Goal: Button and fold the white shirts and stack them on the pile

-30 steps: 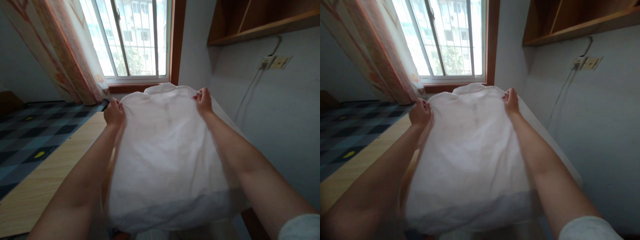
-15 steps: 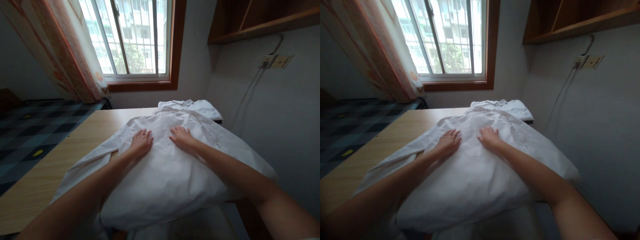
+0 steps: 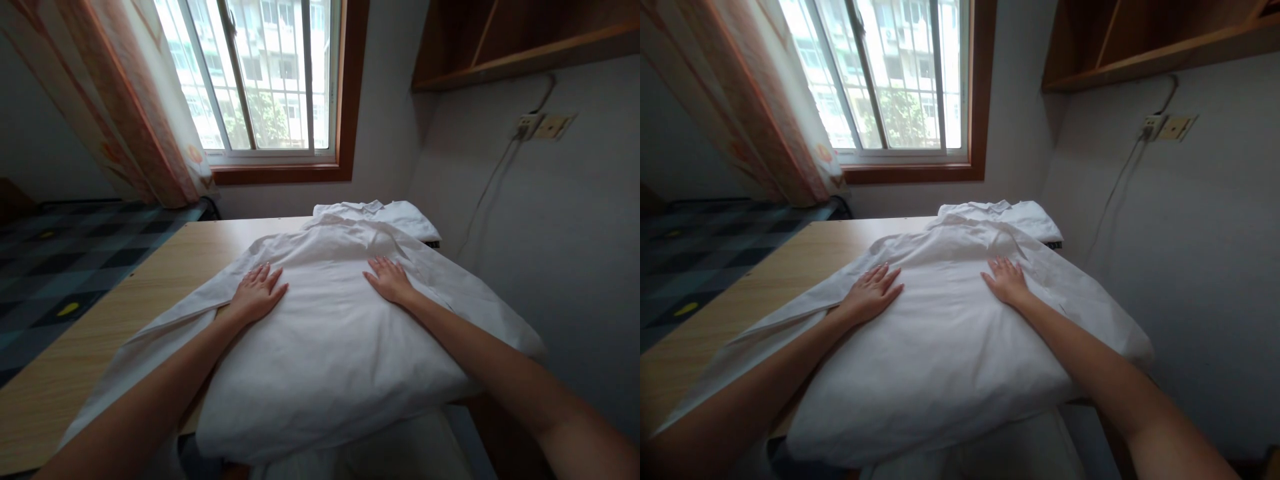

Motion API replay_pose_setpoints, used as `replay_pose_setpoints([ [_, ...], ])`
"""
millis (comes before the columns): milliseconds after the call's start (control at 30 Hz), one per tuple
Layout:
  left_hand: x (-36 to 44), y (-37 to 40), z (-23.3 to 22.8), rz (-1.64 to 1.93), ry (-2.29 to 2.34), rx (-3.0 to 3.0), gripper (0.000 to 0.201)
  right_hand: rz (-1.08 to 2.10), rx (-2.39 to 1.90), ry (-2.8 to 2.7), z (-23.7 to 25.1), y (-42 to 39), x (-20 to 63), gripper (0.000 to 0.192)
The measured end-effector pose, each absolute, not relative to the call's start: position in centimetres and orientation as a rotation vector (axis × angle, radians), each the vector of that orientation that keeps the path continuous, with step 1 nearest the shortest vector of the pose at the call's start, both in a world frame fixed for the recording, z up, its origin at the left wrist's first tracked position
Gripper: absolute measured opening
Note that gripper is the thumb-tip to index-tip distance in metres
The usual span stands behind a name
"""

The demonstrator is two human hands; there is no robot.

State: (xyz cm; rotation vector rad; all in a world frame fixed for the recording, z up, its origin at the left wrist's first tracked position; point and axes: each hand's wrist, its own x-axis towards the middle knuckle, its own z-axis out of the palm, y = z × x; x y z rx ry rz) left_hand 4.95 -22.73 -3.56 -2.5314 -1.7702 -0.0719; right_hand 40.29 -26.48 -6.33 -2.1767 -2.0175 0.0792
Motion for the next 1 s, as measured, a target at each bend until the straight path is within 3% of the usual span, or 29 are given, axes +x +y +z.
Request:
replay_pose_setpoints([
  [300, 4.8, -22.8, -3.7, -0.075, -1.740, -2.535, 0.064, -0.034, -2.183, -1.907, -7.5, -27.6, 48.6, 0.058],
  [600, 5.0, -22.9, -3.6, -0.108, -1.747, -2.531, 0.064, -0.393, -2.146, -2.099, -5.1, -28.3, 43.8, 0.043],
  [833, 5.0, -23.9, -2.9, -0.251, -1.623, -2.426, 0.052, 0.142, -1.812, -2.308, -4.7, -29.3, 32.8, 0.054],
  [1000, 1.7, -26.1, 1.1, -0.225, -1.718, -2.082, 0.050, 0.228, -1.764, -2.258, -4.7, -29.1, 31.9, 0.053],
])
